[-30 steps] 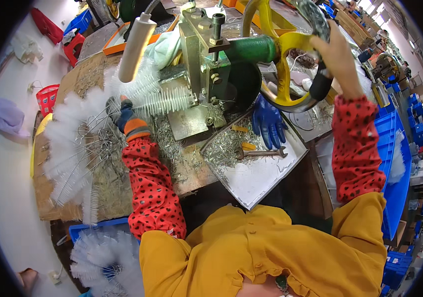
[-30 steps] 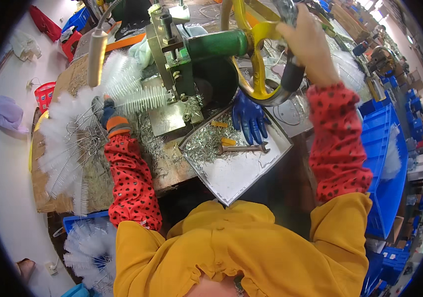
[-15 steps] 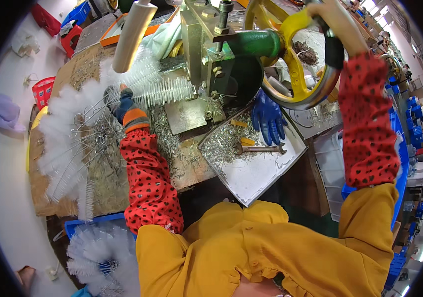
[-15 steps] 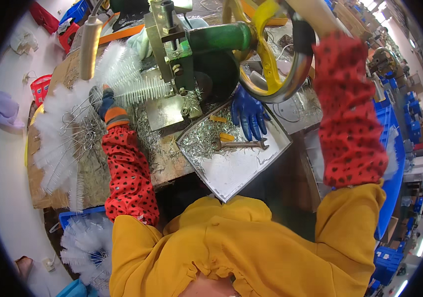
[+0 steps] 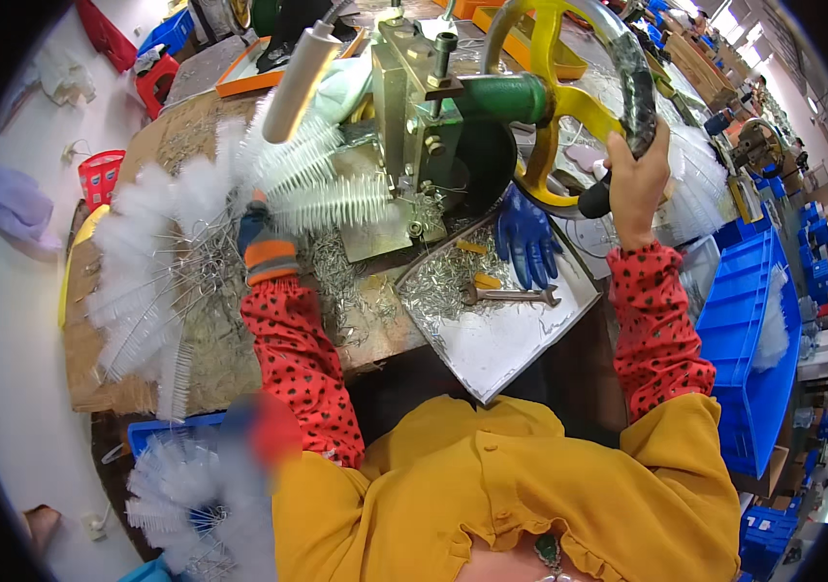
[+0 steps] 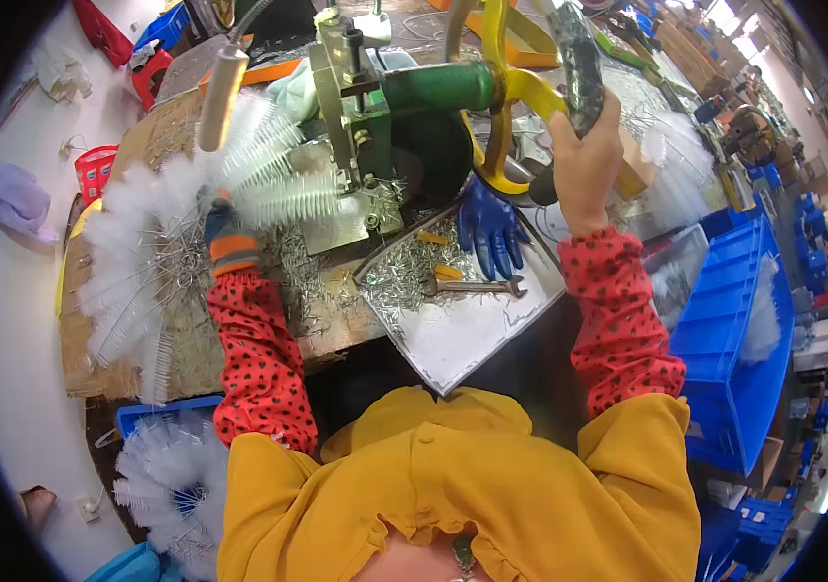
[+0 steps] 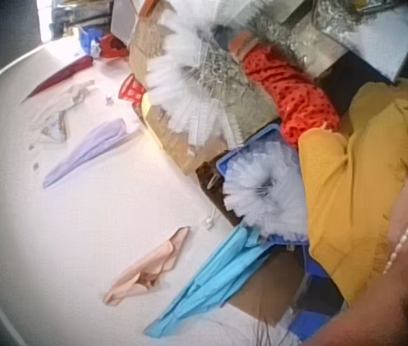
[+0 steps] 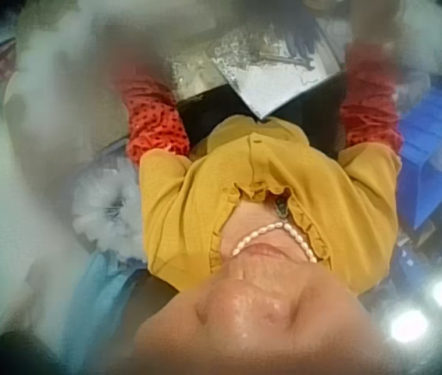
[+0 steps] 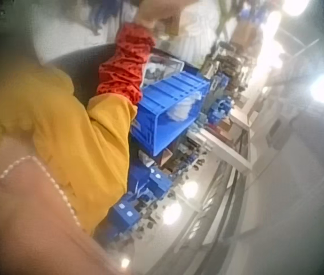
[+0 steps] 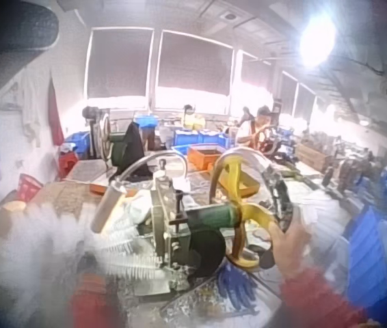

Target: Operating a manual mechanical wheel stamping or crimping device to manufacture wire bottle brushes.

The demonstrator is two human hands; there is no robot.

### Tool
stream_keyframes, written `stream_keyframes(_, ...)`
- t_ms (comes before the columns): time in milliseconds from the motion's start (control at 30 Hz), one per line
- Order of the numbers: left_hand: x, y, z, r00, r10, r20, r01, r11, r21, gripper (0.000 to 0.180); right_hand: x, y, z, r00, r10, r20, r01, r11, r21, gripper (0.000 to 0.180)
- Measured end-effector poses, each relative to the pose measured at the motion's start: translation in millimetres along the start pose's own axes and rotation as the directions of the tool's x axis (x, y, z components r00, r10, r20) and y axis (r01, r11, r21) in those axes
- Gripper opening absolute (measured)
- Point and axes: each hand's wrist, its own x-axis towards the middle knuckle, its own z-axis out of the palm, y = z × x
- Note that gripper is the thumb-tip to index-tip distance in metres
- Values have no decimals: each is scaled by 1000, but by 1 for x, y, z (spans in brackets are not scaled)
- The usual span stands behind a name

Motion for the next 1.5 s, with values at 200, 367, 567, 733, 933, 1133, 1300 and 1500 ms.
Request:
stream_keyframes(200,-8,-11,-30,992,-2,122,-11,994,107,40,-53,25,23,974,161,-158,-141,981,134,53)
stream_keyframes(367,-9,-24,-47,981,70,180,-115,960,256,33,-62,61,22,988,75,-133,-54,986,157,59)
stream_keyframes(567,-13,-27,-56,978,-50,204,-24,938,345,28,-65,23,22,987,143,-79,-121,965,234,54)
stream_keyframes(733,5,-30,-50,976,-28,215,-83,869,489,28,-31,1,-3,997,37,73,-37,999,1,44)
stream_keyframes(933,16,-28,-53,972,2,234,-138,812,567,25,68,-50,-9,943,-5,332,95,962,-257,29)
stream_keyframes(1133,20,-23,-52,957,0,291,-165,824,541,24,142,-83,13,744,223,630,-304,952,23,17)
stream_keyframes(1300,24,-23,-51,969,74,234,-195,813,549,32,180,-54,30,745,97,659,62,975,-214,17)
stream_keyframes(1500,31,-26,-50,983,111,149,-178,788,589,30,55,-66,5,975,36,221,18,971,-237,33)
